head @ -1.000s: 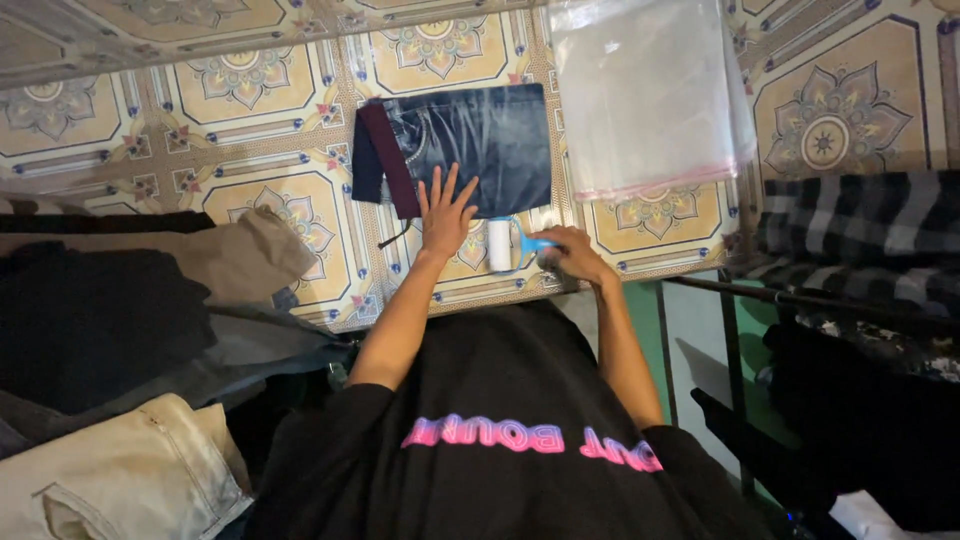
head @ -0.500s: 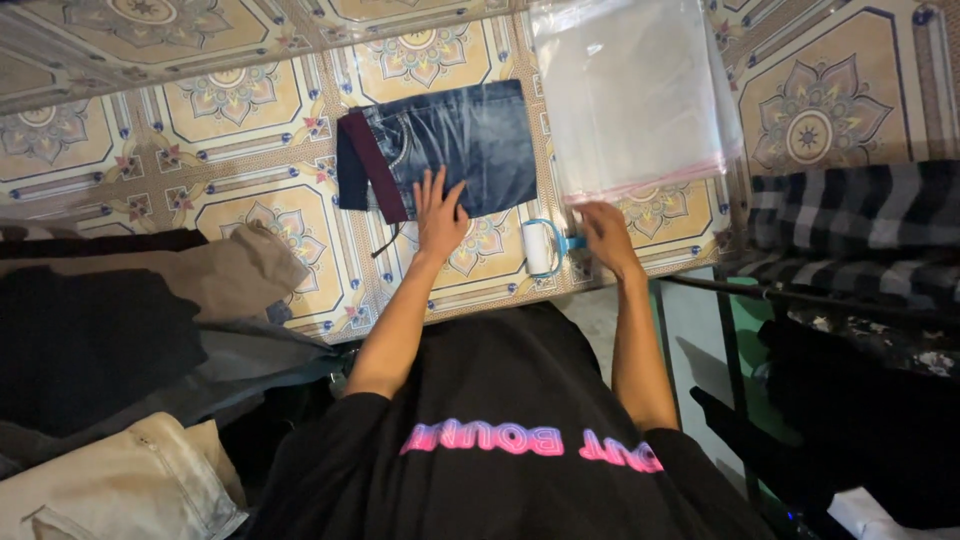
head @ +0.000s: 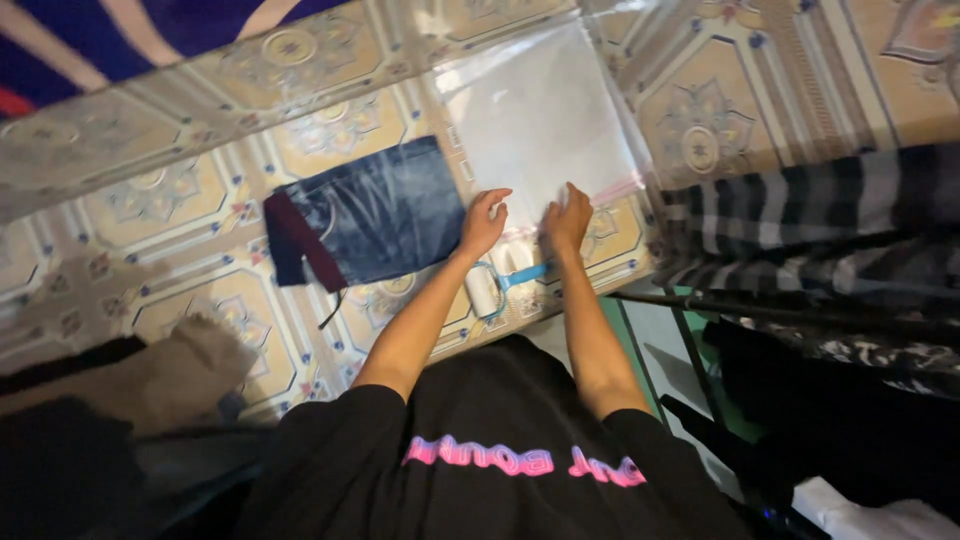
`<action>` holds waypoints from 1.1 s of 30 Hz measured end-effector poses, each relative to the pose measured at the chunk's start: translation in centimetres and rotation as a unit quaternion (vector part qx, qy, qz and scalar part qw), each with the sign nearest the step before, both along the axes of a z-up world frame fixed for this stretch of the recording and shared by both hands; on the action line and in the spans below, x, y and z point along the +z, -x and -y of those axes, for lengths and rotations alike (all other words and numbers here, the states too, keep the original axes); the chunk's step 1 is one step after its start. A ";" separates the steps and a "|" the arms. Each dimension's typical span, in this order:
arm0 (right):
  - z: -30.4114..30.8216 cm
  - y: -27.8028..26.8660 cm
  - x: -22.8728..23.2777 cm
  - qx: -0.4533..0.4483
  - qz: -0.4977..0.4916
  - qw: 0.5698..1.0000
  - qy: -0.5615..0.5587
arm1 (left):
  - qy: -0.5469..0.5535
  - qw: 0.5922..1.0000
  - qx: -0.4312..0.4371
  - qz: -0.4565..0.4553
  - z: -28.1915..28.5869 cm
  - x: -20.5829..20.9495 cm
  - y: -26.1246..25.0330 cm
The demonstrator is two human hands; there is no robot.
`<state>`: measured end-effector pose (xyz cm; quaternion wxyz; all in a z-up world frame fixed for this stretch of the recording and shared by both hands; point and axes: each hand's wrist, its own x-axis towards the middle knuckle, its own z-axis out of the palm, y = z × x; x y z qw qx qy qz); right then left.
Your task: The person cleans a pair of jeans using a lint roller and then folds them and places them inside a plastic bag.
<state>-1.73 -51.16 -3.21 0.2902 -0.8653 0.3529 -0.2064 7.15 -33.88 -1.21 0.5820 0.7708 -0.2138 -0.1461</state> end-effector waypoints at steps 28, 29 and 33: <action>-13.2 -5.0 11.4 0.289 0.175 0.940 0.056 | 0.048 0.916 0.270 -0.294 -1.7 2.0 -5.4; -14.3 -5.3 11.5 0.302 0.178 0.935 0.061 | 0.093 0.915 0.295 -0.260 -3.4 2.9 -5.5; -18.5 -4.9 11.9 0.358 0.161 0.919 0.038 | 0.221 0.892 0.335 -0.209 -12.4 7.1 -4.2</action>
